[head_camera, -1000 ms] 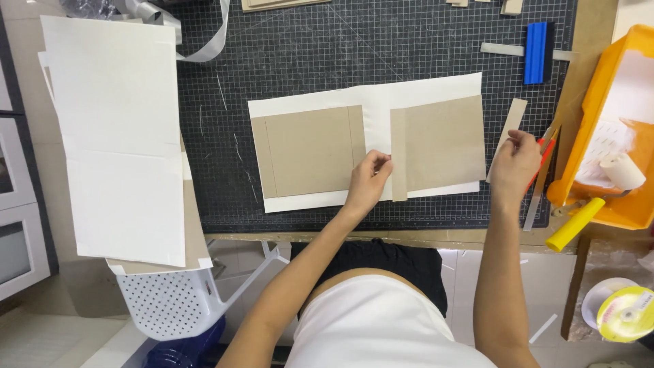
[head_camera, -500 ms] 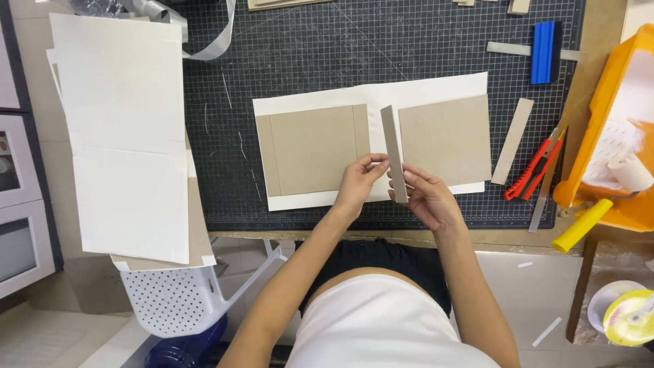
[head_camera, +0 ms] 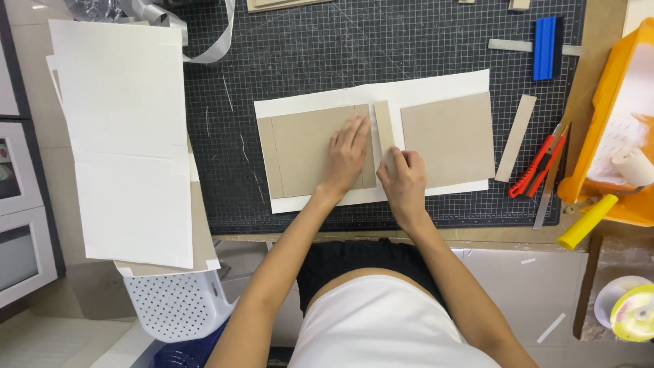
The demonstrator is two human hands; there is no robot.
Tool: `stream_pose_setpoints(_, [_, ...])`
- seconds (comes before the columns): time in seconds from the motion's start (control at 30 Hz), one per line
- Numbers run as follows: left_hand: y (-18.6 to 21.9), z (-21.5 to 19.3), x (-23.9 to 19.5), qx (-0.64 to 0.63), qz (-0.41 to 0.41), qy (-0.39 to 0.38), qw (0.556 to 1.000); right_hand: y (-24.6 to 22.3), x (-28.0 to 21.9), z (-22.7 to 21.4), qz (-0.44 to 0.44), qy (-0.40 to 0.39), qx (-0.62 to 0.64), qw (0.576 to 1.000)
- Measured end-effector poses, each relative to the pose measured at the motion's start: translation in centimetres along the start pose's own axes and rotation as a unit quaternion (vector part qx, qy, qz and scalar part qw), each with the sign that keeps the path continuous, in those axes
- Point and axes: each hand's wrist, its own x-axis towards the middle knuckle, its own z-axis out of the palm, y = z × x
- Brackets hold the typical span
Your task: Applying adhesive to cardboard panels and mounting them onto a paper sheet to create a cover assembly.
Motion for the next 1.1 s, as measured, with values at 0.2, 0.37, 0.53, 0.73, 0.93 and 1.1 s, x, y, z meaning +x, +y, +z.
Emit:
stream_pose_setpoints(0.2, [-0.2, -0.1, -0.4, 0.046, 0.05, -0.012, 0.998, 0.4, -0.7, 2.0, -0.021, -0.03, -0.04, 0.999])
stream_pose_setpoints(0.37, [-0.5, 0.5, -0.5, 0.058, 0.055, -0.033, 0.996, 0.7, -0.9, 2.6, -0.029, -0.022, -0.04, 0.999])
stream_pose_setpoints(0.53, [-0.7, 1.1, -0.7, 0.062, 0.054, -0.049, 0.995, 0.8, -1.0, 2.8, -0.026, -0.025, -0.037, 0.999])
stream_pose_setpoints(0.73, [-0.7, 1.0, -0.7, 0.065, 0.049, -0.058, 0.995, 0.8, -0.9, 2.7, -0.03, -0.036, -0.033, 0.998])
stream_pose_setpoints(0.93, [-0.6, 0.9, -0.6, 0.07, 0.046, -0.061, 0.995, 0.9, -0.6, 2.8, -0.032, -0.03, -0.022, 0.999])
stream_pose_setpoints(1.1, [-0.4, 0.6, -0.5, 0.07, 0.044, -0.06, 0.995, 1.1, -0.6, 2.8, -0.028, -0.031, -0.006, 0.999])
